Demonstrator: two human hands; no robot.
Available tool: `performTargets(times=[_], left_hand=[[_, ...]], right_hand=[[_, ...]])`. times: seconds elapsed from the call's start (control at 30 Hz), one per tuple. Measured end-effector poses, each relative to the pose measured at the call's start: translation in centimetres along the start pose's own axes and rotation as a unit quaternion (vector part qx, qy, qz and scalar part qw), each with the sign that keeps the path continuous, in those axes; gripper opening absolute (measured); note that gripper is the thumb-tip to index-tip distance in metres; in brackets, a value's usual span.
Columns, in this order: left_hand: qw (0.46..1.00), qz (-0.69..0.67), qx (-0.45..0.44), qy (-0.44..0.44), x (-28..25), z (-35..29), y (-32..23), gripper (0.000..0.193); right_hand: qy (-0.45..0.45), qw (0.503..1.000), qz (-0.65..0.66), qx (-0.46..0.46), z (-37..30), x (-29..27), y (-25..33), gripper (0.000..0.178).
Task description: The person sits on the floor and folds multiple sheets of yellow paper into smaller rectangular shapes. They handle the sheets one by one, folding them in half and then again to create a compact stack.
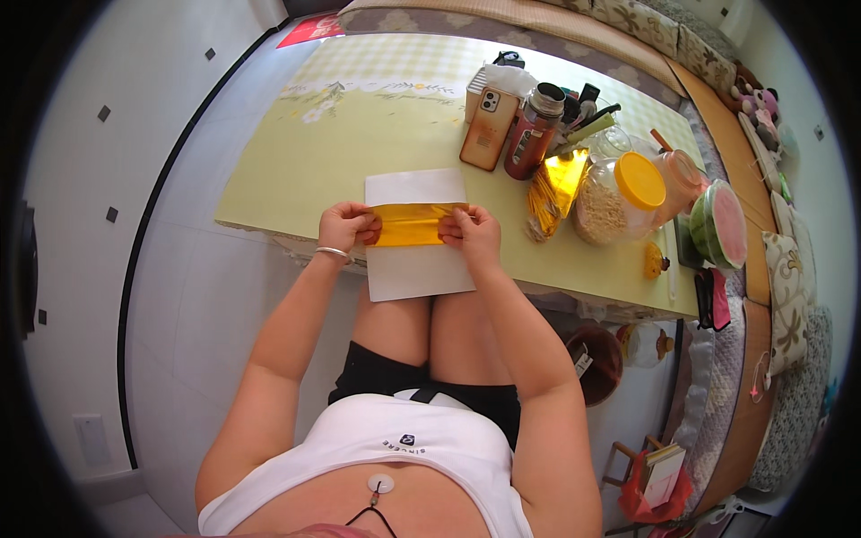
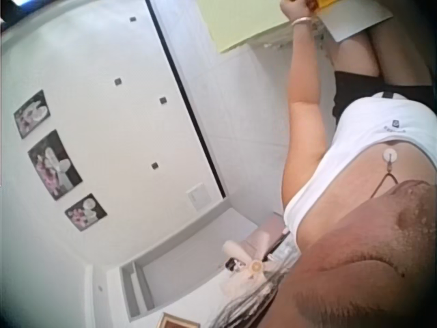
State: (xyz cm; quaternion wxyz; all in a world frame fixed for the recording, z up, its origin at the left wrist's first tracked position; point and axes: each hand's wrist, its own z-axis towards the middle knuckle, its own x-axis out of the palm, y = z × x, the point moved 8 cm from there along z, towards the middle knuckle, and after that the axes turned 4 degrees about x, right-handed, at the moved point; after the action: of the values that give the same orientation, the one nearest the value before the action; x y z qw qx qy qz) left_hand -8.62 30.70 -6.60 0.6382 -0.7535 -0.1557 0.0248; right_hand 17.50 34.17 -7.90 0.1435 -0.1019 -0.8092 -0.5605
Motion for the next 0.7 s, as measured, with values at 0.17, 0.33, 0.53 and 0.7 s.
performTargets(times=[0.17, 0.33, 0.53, 0.7], left_hand=[[1.000, 0.025, 0.008, -0.010, -0.1, -0.2, 0.6, 0.006], [0.991, 0.130, 0.031, 0.007, -0.4, -1.0, 1.0, 0.012], [0.925, 0.347, 0.153, 0.027, -0.1, -2.2, -0.8, 0.019], [0.886, 0.407, 0.208, 0.077, 1.2, -3.6, -1.7, 0.025]], right_hand=[[-0.014, 0.997, -0.081, 0.000, 0.0, -1.3, 0.6, 0.015], [-0.018, 0.984, -0.178, -0.012, -1.3, -2.1, 1.1, 0.016], [-0.030, 0.930, -0.361, -0.070, -2.4, -2.4, 1.5, 0.022], [-0.080, 0.845, -0.514, -0.125, -2.8, -2.8, 1.9, 0.029]])
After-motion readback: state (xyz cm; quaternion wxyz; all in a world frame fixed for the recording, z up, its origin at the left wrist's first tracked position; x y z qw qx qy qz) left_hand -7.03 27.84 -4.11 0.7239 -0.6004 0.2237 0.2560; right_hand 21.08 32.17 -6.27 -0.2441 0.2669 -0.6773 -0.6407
